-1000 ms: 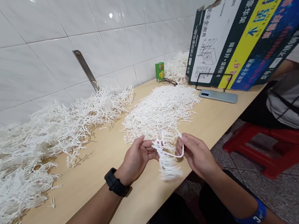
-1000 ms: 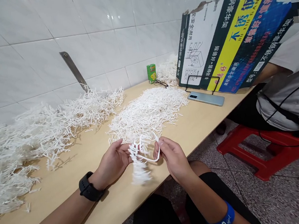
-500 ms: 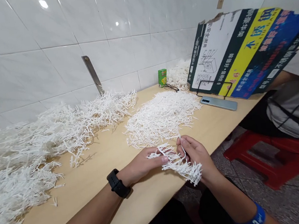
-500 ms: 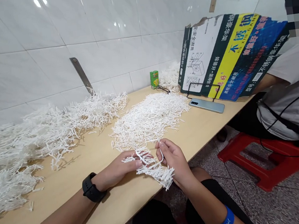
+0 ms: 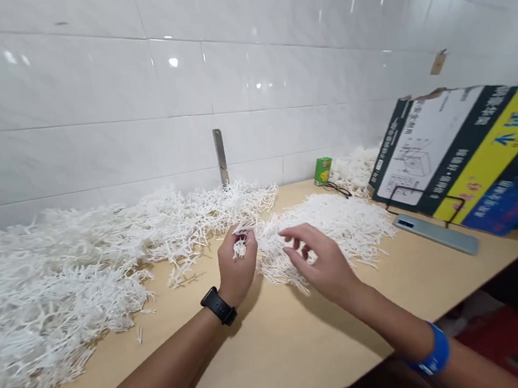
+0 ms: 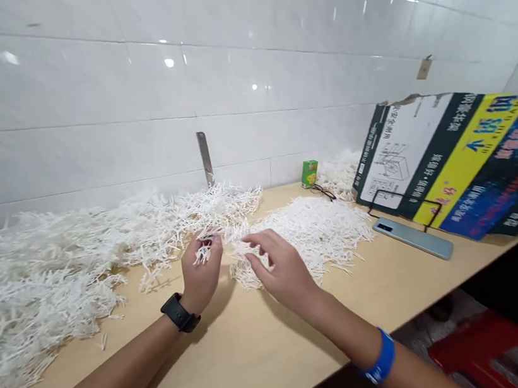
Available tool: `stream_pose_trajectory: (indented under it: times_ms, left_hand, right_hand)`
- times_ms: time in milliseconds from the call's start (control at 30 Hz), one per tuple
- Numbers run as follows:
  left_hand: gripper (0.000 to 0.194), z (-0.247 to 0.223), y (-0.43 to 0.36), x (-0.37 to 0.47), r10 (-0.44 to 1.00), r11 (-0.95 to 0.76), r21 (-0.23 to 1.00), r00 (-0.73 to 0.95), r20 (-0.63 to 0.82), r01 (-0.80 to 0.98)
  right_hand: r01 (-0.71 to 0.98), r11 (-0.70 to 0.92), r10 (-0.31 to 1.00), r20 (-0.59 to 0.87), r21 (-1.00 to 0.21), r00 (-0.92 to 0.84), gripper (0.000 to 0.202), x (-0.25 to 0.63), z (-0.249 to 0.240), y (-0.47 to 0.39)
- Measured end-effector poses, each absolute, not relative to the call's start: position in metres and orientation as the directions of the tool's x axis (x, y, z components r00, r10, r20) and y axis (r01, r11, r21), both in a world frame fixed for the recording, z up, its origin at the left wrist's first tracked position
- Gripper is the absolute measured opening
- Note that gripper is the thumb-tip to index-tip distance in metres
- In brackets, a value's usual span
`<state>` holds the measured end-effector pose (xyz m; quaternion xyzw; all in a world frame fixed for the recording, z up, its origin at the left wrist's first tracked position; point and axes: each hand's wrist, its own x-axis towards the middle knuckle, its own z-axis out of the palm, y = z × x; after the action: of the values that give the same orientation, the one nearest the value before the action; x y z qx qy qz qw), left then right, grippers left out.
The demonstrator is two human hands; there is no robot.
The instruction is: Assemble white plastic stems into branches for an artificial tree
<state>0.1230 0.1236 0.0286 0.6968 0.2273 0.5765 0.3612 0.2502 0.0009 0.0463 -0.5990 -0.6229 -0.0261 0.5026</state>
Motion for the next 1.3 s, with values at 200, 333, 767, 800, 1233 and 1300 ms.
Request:
stream_pose_trajectory:
  times_ms: [200,333,767,800,1233,1300]
  left_hand:
    - [0.023,0.006,0.143,0.120,0.798,-0.549,0.832,0.248,0.550,-0.081]
    - [0.034,0.005,0.146,0.122,0.798,-0.501,0.851,0.295,0.525,-0.160]
    - [0.069,-0.011,0.162,0.132,0.731,-0.061,0.982,0.662,0.166,-0.178]
    - [0.069,-0.011,0.161,0.132,0.731,-0.059,0.981,0.661,0.170,-0.187]
    - [0.060,-0.008,0.159,0.127,0.727,-0.031,0.974,0.664,0.176,-0.224]
    - [0.052,-0.008,0.157,0.127,0.713,-0.081,0.965,0.662,0.232,-0.250]
  right_hand:
    - [0.818,0.382,0.766,0.643,-0.429,-0.020,0.014,0.255,0.037,0.083]
    - [0.633,0.385,0.744,0.632,-0.671,0.218,0.013,0.264,0.015,0.094]
    - [0.074,0.425,0.833,0.422,-0.902,0.358,0.026,0.274,0.015,0.089]
    - [0.099,0.431,0.827,0.437,-0.897,0.354,0.025,0.273,0.013,0.088]
    - [0.494,0.422,0.744,0.602,-0.760,0.290,0.020,0.272,0.013,0.081]
    - [0.511,0.408,0.747,0.598,-0.757,0.290,0.023,0.273,0.013,0.081]
